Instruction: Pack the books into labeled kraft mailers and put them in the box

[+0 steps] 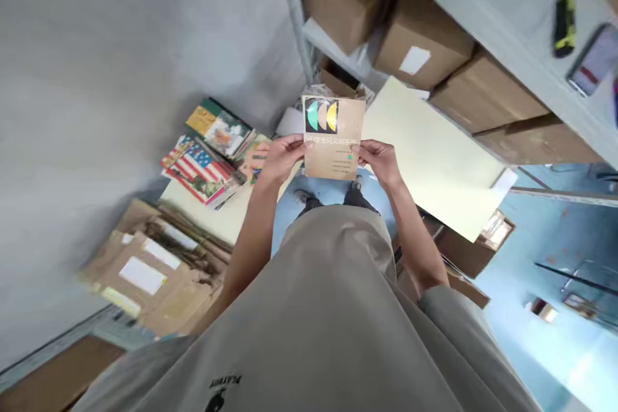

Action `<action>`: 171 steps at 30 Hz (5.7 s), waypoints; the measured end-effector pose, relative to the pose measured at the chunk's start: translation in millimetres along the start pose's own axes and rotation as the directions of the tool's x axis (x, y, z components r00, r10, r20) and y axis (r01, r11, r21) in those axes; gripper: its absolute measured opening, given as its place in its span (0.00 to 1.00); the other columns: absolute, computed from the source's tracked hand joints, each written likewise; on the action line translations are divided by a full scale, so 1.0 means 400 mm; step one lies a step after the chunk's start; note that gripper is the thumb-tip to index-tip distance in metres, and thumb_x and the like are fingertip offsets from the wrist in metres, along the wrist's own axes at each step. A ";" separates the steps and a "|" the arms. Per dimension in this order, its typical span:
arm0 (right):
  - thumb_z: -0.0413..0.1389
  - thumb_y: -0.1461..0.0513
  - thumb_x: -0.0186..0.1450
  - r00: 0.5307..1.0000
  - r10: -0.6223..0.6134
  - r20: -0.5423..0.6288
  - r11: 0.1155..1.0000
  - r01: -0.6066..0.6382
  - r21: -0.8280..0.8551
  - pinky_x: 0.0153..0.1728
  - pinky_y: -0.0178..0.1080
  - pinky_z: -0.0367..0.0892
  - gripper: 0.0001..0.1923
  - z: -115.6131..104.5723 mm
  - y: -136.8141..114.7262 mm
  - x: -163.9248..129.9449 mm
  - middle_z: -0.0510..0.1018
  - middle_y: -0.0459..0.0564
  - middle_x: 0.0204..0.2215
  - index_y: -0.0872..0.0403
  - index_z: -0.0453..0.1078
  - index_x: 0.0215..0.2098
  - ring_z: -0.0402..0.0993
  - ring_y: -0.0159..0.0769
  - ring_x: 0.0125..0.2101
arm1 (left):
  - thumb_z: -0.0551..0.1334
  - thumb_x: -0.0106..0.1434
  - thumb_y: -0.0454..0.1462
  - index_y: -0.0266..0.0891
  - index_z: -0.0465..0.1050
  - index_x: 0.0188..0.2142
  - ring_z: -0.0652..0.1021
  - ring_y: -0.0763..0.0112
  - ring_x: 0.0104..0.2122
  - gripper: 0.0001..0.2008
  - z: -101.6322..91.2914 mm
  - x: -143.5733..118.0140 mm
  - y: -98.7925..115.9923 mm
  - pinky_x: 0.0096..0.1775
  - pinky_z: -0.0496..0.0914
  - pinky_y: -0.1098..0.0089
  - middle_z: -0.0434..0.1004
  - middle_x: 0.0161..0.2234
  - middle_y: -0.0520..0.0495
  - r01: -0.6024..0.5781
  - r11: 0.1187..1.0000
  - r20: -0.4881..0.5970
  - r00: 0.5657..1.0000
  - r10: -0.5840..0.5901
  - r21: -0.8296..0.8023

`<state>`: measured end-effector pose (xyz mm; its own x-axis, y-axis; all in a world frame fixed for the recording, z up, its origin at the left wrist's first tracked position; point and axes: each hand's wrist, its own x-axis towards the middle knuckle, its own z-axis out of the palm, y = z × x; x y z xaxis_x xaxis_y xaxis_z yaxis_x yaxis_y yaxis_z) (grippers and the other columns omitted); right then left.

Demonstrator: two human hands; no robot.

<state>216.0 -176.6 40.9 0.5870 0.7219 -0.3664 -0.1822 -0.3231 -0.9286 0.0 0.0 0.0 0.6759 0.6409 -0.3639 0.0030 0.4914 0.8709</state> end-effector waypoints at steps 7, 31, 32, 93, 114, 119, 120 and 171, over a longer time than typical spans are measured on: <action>0.81 0.34 0.55 0.977 -0.062 -0.205 0.996 0.072 0.044 0.28 0.38 0.73 0.29 -0.365 0.038 -0.006 0.83 0.43 0.25 0.47 0.91 0.34 0.71 0.31 0.26 | 0.87 0.50 0.60 0.37 0.87 0.37 0.86 0.62 0.38 0.31 0.388 0.153 -0.077 0.40 0.78 0.68 0.89 0.34 0.46 0.074 0.988 0.092 0.992 -0.088 0.137; 0.69 0.28 0.68 0.903 -0.261 -0.341 0.965 0.251 -0.073 0.59 0.55 0.90 0.43 -0.555 0.076 -0.058 0.89 0.58 0.63 0.48 0.86 0.64 0.90 0.56 0.60 | 0.79 0.67 0.55 0.39 0.92 0.44 0.91 0.55 0.44 0.22 0.820 0.116 -0.138 0.48 0.84 0.64 0.93 0.40 0.45 -0.229 0.908 0.034 0.972 0.232 0.350; 0.70 0.28 0.67 0.899 -0.279 -0.337 0.960 0.269 -0.077 0.58 0.54 0.90 0.43 -0.538 0.063 -0.060 0.90 0.58 0.62 0.48 0.86 0.64 0.90 0.56 0.61 | 0.78 0.68 0.55 0.39 0.93 0.47 0.91 0.54 0.46 0.22 0.834 0.099 -0.140 0.51 0.85 0.61 0.94 0.42 0.45 -0.272 0.884 0.071 0.961 0.266 0.379; 0.66 0.26 0.68 0.817 -0.296 -0.495 0.955 0.264 -0.135 0.68 0.59 0.83 0.41 -0.641 0.032 0.036 0.91 0.60 0.60 0.49 0.88 0.57 0.90 0.58 0.62 | 0.83 0.57 0.50 0.39 0.93 0.43 0.91 0.52 0.46 0.20 0.816 0.182 -0.066 0.52 0.85 0.58 0.94 0.41 0.43 -0.203 0.917 -0.022 0.974 0.224 0.343; 0.77 0.29 0.59 0.971 -0.238 -0.023 0.961 0.239 0.141 0.50 0.50 0.86 0.35 -0.683 -0.027 0.009 0.92 0.51 0.42 0.47 0.86 0.42 0.90 0.50 0.44 | 0.89 0.51 0.61 0.41 0.88 0.37 0.84 0.62 0.35 0.31 0.710 0.209 -0.021 0.41 0.82 0.63 0.82 0.31 0.47 0.015 0.992 0.209 0.977 -0.042 0.128; 0.76 0.29 0.62 0.960 -0.272 -0.062 0.957 0.277 0.087 0.56 0.55 0.88 0.38 -0.693 -0.002 0.032 0.93 0.55 0.51 0.48 0.88 0.51 0.92 0.55 0.52 | 0.89 0.47 0.62 0.42 0.91 0.39 0.87 0.62 0.37 0.32 0.715 0.207 -0.042 0.43 0.84 0.63 0.90 0.35 0.46 -0.066 0.990 0.139 0.989 0.048 0.125; 0.75 0.29 0.62 0.950 -0.287 -0.125 0.954 0.295 0.056 0.58 0.56 0.87 0.39 -0.692 0.004 0.037 0.93 0.57 0.56 0.48 0.88 0.54 0.91 0.57 0.56 | 0.89 0.46 0.63 0.42 0.92 0.40 0.88 0.60 0.38 0.33 0.717 0.210 -0.043 0.44 0.85 0.61 0.92 0.37 0.45 -0.089 0.987 0.114 0.991 0.074 0.134; 0.65 0.40 0.79 0.799 -0.578 -0.166 0.799 0.514 -0.312 0.71 0.64 0.78 0.24 -0.759 -0.098 -0.001 0.90 0.53 0.63 0.39 0.84 0.66 0.82 0.59 0.69 | 0.74 0.76 0.50 0.44 0.91 0.50 0.90 0.53 0.60 0.14 0.775 0.224 0.035 0.54 0.88 0.58 0.93 0.56 0.40 -0.604 0.647 0.256 0.792 0.555 0.465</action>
<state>462.3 -350.0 95.3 0.7051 0.6621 0.2537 0.4019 -0.0784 -0.9123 288.8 -118.5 82.2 0.7256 0.6288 0.2795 -0.0633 -0.3434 0.9370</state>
